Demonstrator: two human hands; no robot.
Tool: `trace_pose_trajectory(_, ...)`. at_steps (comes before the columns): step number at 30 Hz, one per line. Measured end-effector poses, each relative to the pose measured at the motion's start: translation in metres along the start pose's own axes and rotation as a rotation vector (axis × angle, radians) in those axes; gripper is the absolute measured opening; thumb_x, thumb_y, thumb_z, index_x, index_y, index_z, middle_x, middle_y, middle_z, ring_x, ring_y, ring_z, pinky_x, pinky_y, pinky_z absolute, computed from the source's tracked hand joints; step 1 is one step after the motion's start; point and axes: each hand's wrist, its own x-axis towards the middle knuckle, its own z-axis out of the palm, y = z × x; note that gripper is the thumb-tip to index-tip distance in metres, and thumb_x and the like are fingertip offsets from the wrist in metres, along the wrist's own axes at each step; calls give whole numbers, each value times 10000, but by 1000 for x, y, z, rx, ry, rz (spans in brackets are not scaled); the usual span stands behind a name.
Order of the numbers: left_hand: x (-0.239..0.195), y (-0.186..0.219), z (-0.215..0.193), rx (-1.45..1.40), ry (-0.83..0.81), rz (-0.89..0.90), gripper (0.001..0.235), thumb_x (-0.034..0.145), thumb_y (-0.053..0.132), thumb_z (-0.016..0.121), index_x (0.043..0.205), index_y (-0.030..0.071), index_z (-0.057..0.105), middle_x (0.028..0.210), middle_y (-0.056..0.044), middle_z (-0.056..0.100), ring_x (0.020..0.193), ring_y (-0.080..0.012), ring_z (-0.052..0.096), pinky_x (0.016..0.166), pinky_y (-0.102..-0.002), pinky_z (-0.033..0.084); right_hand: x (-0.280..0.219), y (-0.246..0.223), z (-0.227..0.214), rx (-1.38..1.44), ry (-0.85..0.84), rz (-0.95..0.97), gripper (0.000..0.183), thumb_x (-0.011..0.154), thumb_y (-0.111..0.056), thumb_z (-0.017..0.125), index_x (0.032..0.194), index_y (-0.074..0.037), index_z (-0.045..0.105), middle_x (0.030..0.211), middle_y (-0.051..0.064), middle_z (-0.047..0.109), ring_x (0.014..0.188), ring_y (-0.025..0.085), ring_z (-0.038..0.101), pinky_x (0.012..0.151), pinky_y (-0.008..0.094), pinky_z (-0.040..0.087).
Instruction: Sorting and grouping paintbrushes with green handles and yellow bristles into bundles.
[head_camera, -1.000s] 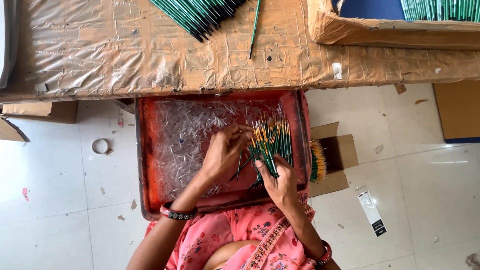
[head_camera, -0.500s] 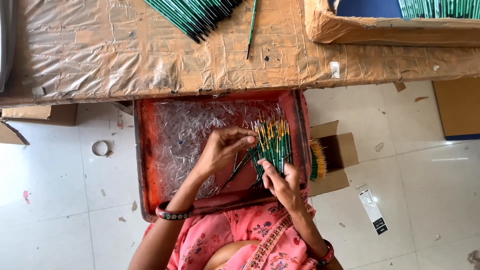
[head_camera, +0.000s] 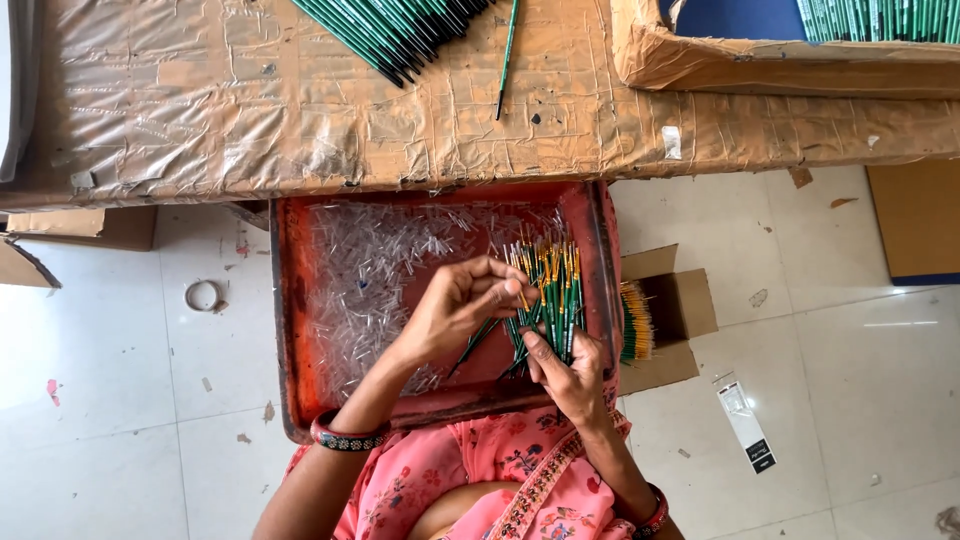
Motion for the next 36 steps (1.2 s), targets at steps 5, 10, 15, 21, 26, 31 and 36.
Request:
trace_pose_trajectory(5, 0, -3, -3, 215, 138, -25, 252, 995, 209, 674, 1103, -16, 708, 1007, -99, 794, 912, -141, 746, 781, -295, 639, 4, -13, 12, -106, -42, 136, 211, 1027, -202, 605, 1070, -15, 694, 658, 60, 698, 446, 86, 555, 379, 240, 379)
trace_pose_trajectory(10, 18, -22, -26, 523, 388, 10, 244, 965, 207, 701, 1134, 34, 738, 1007, -90, 806, 818, -156, 804, 712, -297, 653, 14, 8, 9, -309, -141, -97, 360, 1103, -272, 543, 1290, 24, 624, 860, 113, 789, 722, 118, 778, 586, 263, 622)
trace_pose_trajectory(15, 18, -66, -40, 958, 372, 248, 282, 941, 125, 728, 1202, 18, 731, 989, -168, 790, 832, -220, 779, 739, -343, 627, 16, -24, 15, -378, -127, 114, 371, 1018, -292, 521, 1235, -6, 615, 732, 65, 727, 458, 114, 656, 368, 266, 454)
trace_pose_trajectory(21, 11, -36, -29, 623, 245, 197, 190, 905, 137, 739, 1040, 3, 746, 973, -114, 815, 880, -168, 800, 757, -299, 667, 15, -4, 3, 30, -118, 219, 313, 1060, -266, 515, 1188, -11, 644, 615, 8, 580, 440, 66, 535, 387, 224, 409)
trace_pose_trajectory(26, 9, -24, -25, 207, 131, 53, 274, 1002, 193, 654, 1174, -18, 688, 1074, -120, 790, 990, -183, 758, 832, -312, 634, 8, -11, 6, 11, -85, 187, 232, 1025, -229, 600, 1060, -20, 695, 563, -5, 574, 413, 43, 459, 370, 219, 344)
trace_pose_trajectory(31, 8, -24, -20, -35, 37, 33, 324, 1057, 201, 574, 1277, -32, 622, 1164, -148, 763, 1068, -204, 745, 897, -327, 620, 3, -5, 2, 3, -59, 79, 163, 999, -195, 674, 920, -56, 645, 547, -36, 547, 415, 23, 429, 361, 209, 304)
trace_pose_trajectory(36, 6, -21, -11, -154, 35, 40, 302, 1055, 185, 554, 1266, -28, 592, 1169, -159, 743, 1086, -208, 739, 917, -339, 633, 2, -3, 2, 13, -55, 50, 153, 994, -169, 688, 898, -67, 626, 575, -38, 562, 435, 21, 447, 371, 206, 305)
